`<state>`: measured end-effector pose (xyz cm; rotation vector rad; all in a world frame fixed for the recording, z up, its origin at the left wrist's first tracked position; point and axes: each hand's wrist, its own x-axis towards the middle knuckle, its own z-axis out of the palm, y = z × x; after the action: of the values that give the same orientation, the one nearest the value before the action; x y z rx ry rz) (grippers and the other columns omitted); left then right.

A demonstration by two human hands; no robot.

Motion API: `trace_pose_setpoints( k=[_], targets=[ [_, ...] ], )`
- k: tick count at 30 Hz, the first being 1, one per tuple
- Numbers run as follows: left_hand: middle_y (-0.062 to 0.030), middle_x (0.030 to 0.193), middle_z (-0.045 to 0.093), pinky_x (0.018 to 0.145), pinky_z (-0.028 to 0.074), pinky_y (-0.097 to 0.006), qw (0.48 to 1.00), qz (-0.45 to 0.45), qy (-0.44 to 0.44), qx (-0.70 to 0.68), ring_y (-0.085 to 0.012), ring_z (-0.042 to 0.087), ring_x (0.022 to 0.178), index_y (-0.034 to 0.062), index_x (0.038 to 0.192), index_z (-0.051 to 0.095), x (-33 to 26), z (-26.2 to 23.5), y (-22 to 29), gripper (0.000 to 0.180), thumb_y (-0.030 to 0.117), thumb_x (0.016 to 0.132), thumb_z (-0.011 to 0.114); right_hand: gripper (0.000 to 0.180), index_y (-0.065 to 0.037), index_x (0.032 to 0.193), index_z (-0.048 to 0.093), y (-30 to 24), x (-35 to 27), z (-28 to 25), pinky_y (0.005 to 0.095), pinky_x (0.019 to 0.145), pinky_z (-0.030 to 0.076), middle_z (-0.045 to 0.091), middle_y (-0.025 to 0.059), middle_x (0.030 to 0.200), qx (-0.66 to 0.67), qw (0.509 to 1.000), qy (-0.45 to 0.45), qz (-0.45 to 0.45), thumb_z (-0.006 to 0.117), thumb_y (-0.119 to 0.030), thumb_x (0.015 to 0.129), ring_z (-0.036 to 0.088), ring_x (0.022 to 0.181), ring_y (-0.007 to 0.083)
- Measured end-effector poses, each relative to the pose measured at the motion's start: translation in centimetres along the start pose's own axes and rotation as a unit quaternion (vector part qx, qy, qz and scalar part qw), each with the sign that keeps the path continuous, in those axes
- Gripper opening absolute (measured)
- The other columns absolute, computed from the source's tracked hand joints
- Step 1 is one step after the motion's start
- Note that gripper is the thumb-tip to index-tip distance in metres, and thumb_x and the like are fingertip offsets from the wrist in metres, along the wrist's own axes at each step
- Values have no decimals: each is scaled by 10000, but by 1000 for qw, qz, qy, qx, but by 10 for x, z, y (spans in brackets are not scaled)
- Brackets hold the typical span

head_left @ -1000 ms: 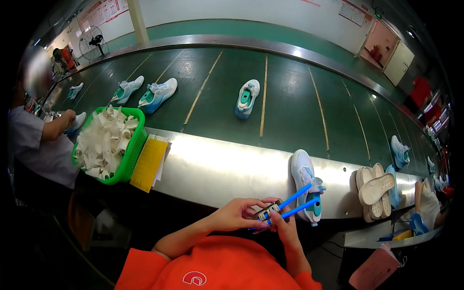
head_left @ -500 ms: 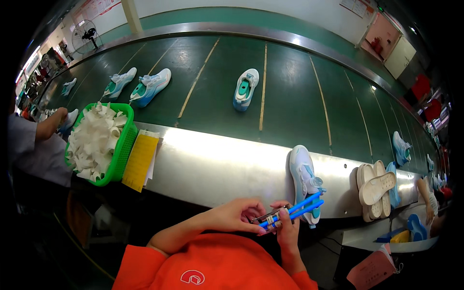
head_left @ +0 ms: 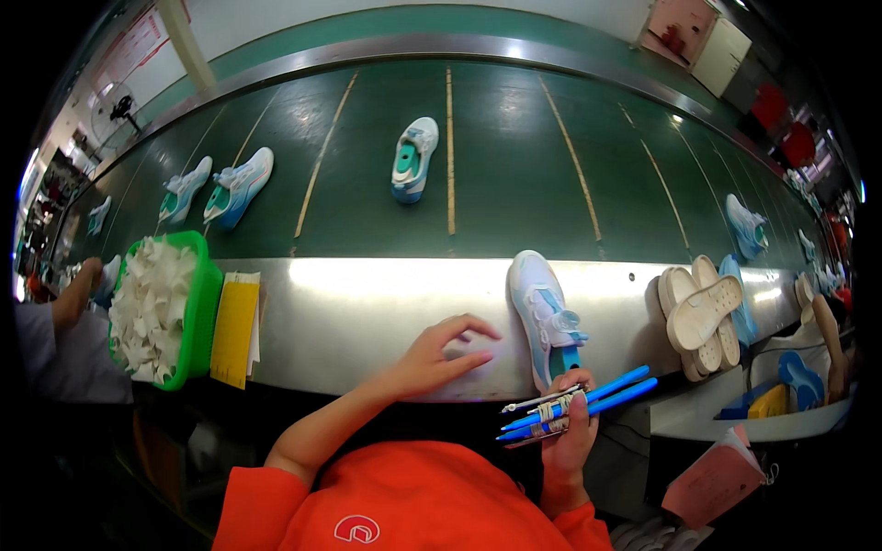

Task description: The person uses a blue pen to mark the heel area of light blue and white sneakers moving along a conveyor belt. The person picks up each shoe, applies a mark, and places it back on the belt. A yellow card is briefly handled and written on before the shoe marking resumes.

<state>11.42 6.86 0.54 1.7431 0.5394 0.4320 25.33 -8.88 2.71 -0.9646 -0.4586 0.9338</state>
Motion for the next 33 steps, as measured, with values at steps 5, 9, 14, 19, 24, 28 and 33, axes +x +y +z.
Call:
trace_pose_setpoints(
  k=[5, 9, 14, 19, 24, 28, 33],
  targets=[
    [-69, 1063, 571, 934, 355, -379, 964, 240, 44, 109, -248, 498, 1077, 85, 1052, 569, 75, 49, 3, 326, 209, 765, 662, 294, -55, 916, 410, -13, -3, -11, 203, 566, 359, 406, 32, 736, -3, 998, 36, -52, 491, -336, 881, 409, 628, 84],
    [-81, 1032, 572, 960, 325, -398, 933, 326, -67, 139, -276, 503, 1063, 91, 978, 587, 97, 70, -3, 310, 262, 737, 681, 253, -58, 959, 425, -22, -6, -19, 209, 631, 426, 445, 46, 844, 65, 995, 66, -27, 475, -294, 882, 482, 718, 93],
    [-87, 837, 556, 732, 412, -356, 934, 311, -24, 173, -266, 537, 811, 79, 766, 575, 92, 69, -15, 198, 222, 707, 698, 188, -76, 978, 413, -35, 3, -5, 166, 509, 422, 426, 14, 783, 121, 985, 124, -12, 425, -253, 913, 471, 627, 51],
    [-85, 756, 551, 664, 421, -336, 942, 303, 9, 140, -251, 539, 727, 60, 688, 566, 67, 43, -20, 134, 115, 690, 688, 191, -71, 993, 414, -29, 5, -1, 149, 460, 409, 422, 3, 753, 116, 986, 110, -41, 438, -242, 910, 470, 610, 37],
    [-73, 741, 556, 659, 419, -325, 950, 280, -24, 137, -234, 540, 706, 58, 667, 577, 20, -2, -18, 118, 88, 683, 689, 213, -79, 1039, 404, -15, 6, -2, 176, 377, 371, 441, 3, 761, 90, 992, 69, -48, 486, -190, 877, 477, 594, 44],
    [-62, 777, 573, 688, 419, -318, 962, 235, -35, 130, -224, 542, 748, 66, 679, 603, -2, -25, -17, 98, 69, 672, 701, 320, -89, 1093, 390, -4, 10, -2, 175, 370, 361, 452, 2, 809, 46, 995, 64, -58, 549, -90, 815, 482, 601, 48],
    [-83, 970, 581, 843, 401, -333, 983, 182, -2, 37, -213, 531, 944, 55, 930, 621, -2, -52, -15, 250, 190, 726, 673, 369, -102, 1079, 378, 2, 12, 8, 199, 400, 385, 439, 25, 849, 32, 993, 106, -52, 555, -5, 770, 483, 597, 74]
  ],
)
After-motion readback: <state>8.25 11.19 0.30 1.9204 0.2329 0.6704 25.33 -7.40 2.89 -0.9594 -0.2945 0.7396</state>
